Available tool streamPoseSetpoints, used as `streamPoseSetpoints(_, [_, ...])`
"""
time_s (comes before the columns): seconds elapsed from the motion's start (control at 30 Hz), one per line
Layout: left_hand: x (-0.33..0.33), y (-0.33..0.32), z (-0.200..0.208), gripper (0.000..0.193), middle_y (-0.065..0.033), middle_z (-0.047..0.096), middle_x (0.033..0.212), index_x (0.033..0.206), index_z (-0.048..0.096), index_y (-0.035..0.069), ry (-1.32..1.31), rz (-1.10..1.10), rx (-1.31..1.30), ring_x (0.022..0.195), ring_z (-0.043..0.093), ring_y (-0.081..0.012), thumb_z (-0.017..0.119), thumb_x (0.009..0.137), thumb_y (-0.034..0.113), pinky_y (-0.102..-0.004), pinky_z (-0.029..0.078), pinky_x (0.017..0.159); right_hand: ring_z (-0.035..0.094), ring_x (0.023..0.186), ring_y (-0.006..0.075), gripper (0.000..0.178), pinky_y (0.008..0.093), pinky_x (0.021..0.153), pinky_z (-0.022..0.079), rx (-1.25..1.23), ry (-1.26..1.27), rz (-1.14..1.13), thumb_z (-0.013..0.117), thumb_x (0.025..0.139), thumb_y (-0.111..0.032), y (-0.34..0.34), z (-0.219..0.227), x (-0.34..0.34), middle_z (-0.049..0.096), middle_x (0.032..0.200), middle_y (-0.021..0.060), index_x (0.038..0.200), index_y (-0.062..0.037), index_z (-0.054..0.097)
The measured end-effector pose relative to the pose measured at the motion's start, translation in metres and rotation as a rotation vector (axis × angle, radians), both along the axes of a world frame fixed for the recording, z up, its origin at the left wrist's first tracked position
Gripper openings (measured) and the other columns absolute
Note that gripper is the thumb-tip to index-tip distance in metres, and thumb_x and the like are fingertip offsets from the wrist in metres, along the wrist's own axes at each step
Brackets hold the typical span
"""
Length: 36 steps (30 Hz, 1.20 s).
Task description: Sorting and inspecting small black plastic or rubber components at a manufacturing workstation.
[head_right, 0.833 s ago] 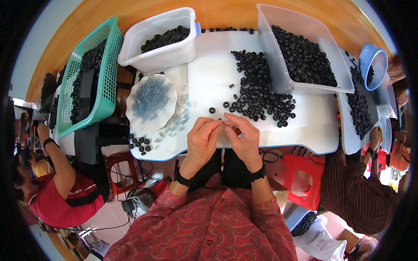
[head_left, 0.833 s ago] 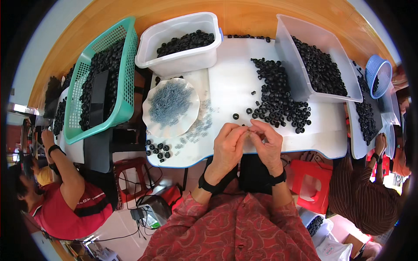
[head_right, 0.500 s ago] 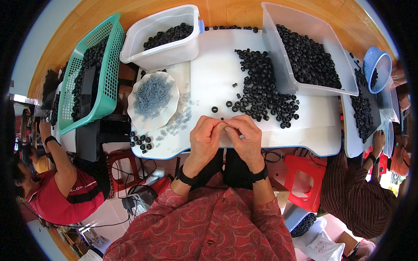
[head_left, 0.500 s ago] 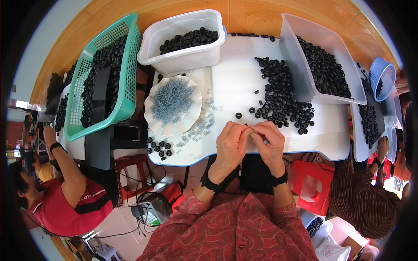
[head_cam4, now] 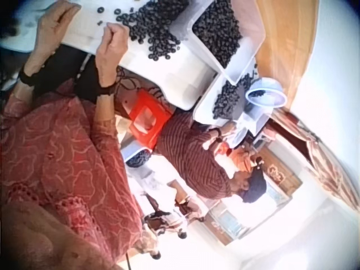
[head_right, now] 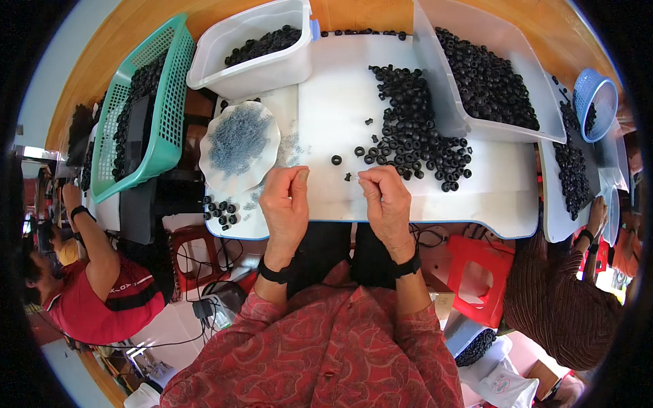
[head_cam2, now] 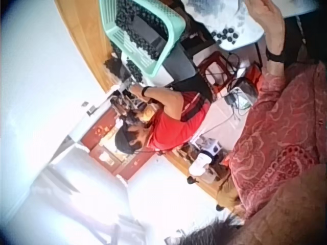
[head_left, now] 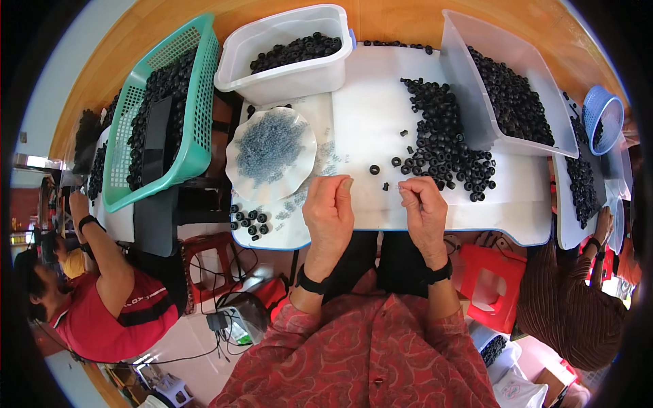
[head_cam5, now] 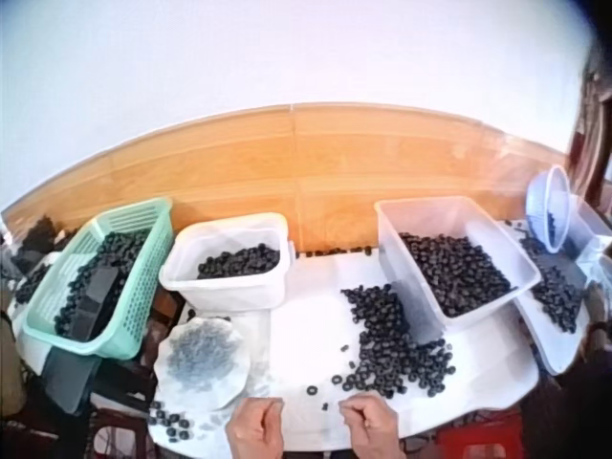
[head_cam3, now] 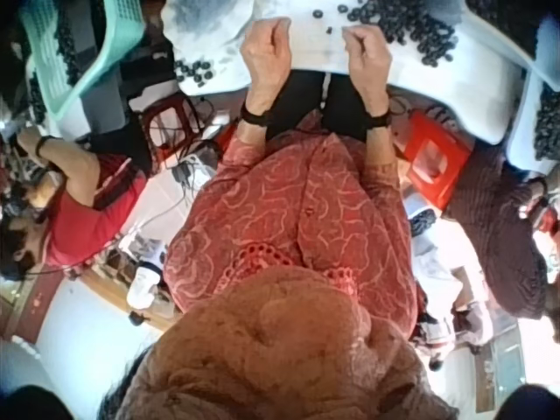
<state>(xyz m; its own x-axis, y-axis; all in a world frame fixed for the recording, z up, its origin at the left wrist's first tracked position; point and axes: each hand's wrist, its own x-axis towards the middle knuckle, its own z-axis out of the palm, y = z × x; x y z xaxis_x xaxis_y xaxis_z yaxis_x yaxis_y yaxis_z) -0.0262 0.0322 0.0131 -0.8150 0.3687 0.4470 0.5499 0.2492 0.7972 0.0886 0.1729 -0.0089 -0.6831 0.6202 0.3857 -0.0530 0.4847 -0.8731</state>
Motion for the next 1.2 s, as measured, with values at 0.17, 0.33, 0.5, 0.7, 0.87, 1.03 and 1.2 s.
streamPoseSetpoints(0.17, [0.001,-0.007,-0.005,0.006,-0.0145,0.063,0.086,0.095,0.069,0.001,-0.061,-0.012,-0.081,0.073,0.063,-0.0337,0.069,0.089,0.002,-0.0401,0.050,0.064,0.059,0.070,0.0181,0.009,0.0295,0.061,0.048,-0.034,-0.017,0.001,0.064,0.093,0.004,-0.002,0.002,-0.001,0.062,0.089,0.0098,0.101,-0.0007,0.064])
streamPoseSetpoints(0.33, [0.016,0.010,-0.008,0.011,-0.0134,0.061,0.087,0.095,0.068,0.003,-0.025,-0.117,-0.106,0.077,0.063,-0.0336,0.071,0.084,0.000,-0.0417,0.051,0.066,0.060,0.070,0.0198,0.010,0.0303,0.061,0.049,0.026,-0.018,-0.007,0.065,0.092,0.003,0.000,0.002,-0.001,0.062,0.089,0.0105,0.101,-0.0006,0.064])
streamPoseSetpoints(0.5, [0.023,0.024,-0.009,0.012,-0.0128,0.060,0.089,0.095,0.068,0.003,-0.028,-0.145,-0.144,0.079,0.064,-0.0334,0.072,0.083,0.002,-0.0421,0.052,0.067,0.060,0.070,0.0211,0.010,0.0302,0.061,0.049,0.105,0.001,-0.031,0.067,0.091,0.003,0.001,0.001,-0.003,0.063,0.089,0.0110,0.100,-0.0009,0.064])
streamPoseSetpoints(0.7, [0.012,0.018,-0.012,0.011,-0.0135,0.061,0.089,0.096,0.068,0.002,0.013,-0.078,-0.120,0.078,0.063,-0.0342,0.071,0.085,0.002,-0.0425,0.052,0.067,0.060,0.070,0.0201,0.010,0.0294,0.061,0.048,0.032,-0.019,-0.044,0.068,0.090,0.003,-0.002,-0.002,-0.001,0.063,0.089,0.0104,0.099,-0.0007,0.065])
streamPoseSetpoints(0.87, [-0.006,0.017,-0.014,0.012,-0.0146,0.060,0.089,0.098,0.068,0.002,0.092,0.009,-0.185,0.079,0.063,-0.0348,0.069,0.086,0.002,-0.0436,0.051,0.067,0.060,0.070,0.0190,0.010,0.0291,0.060,0.048,0.035,-0.017,-0.054,0.069,0.089,0.004,-0.001,-0.003,-0.002,0.063,0.089,0.0101,0.097,-0.0004,0.065])
streamPoseSetpoints(1.03, [-0.019,0.020,-0.017,0.014,-0.0153,0.060,0.088,0.099,0.069,0.002,0.128,0.043,-0.244,0.077,0.063,-0.0353,0.070,0.086,0.002,-0.0431,0.051,0.066,0.060,0.070,0.0189,0.010,0.0292,0.060,0.048,0.048,-0.019,-0.049,0.069,0.089,0.004,-0.002,-0.002,-0.003,0.063,0.088,0.0100,0.097,0.0000,0.065])
streamPoseSetpoints(1.2, [-0.024,0.022,-0.018,0.015,-0.0151,0.061,0.084,0.100,0.071,0.002,0.174,0.080,-0.267,0.070,0.063,-0.0350,0.071,0.085,0.002,-0.0411,0.050,0.062,0.060,0.069,0.0181,0.011,0.0288,0.059,0.048,0.043,-0.022,-0.039,0.069,0.089,0.003,-0.002,-0.002,-0.003,0.063,0.088,0.0100,0.098,-0.0006,0.065])
